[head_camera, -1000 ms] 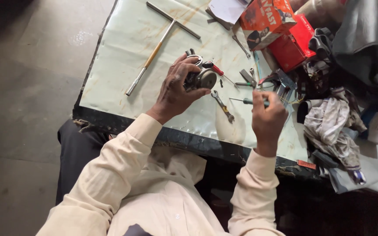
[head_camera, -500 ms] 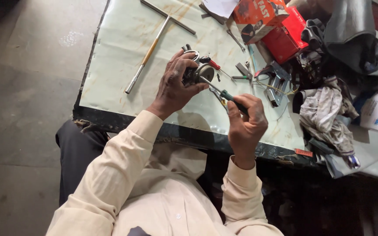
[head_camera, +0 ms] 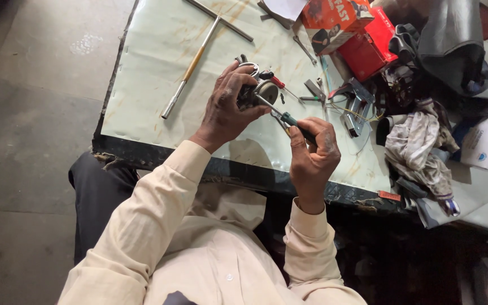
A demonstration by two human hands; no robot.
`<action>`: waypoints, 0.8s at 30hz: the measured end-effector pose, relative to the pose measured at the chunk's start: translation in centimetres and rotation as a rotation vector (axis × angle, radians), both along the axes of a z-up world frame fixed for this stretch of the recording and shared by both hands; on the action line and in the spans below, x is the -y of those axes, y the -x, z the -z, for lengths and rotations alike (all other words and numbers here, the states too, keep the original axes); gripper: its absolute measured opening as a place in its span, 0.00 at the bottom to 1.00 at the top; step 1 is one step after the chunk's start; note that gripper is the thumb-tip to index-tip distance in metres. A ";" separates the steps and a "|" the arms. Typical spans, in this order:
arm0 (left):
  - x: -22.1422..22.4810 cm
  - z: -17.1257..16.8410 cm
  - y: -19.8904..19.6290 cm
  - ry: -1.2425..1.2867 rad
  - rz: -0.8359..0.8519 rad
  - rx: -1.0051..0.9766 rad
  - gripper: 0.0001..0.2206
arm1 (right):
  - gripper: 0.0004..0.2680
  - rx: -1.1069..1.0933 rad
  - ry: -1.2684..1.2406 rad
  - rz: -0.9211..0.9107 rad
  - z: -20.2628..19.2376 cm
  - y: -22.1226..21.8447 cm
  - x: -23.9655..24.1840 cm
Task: The person is disassembling and reassembling a motorcycle carburetor using a screwdriver.
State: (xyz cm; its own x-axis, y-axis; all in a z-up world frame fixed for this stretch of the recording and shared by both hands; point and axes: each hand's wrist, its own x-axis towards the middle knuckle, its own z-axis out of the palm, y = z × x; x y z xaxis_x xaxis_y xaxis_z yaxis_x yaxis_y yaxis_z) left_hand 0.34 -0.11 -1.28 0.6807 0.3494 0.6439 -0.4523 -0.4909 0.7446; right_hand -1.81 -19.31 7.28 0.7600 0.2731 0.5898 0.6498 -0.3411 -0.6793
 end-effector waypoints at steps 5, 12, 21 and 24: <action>-0.1 -0.1 0.0 -0.004 0.003 -0.002 0.28 | 0.05 0.031 0.014 -0.008 -0.1 -0.1 0.0; -0.1 -0.1 0.0 -0.004 -0.007 0.015 0.28 | 0.04 0.062 0.066 0.024 -0.4 -0.1 0.0; -0.1 -0.1 0.1 -0.001 0.000 0.012 0.28 | 0.04 0.162 0.140 0.040 -1.3 0.2 -0.4; -0.1 -0.1 0.0 0.003 0.004 0.006 0.28 | 0.03 0.167 0.137 0.041 -1.4 0.2 -0.5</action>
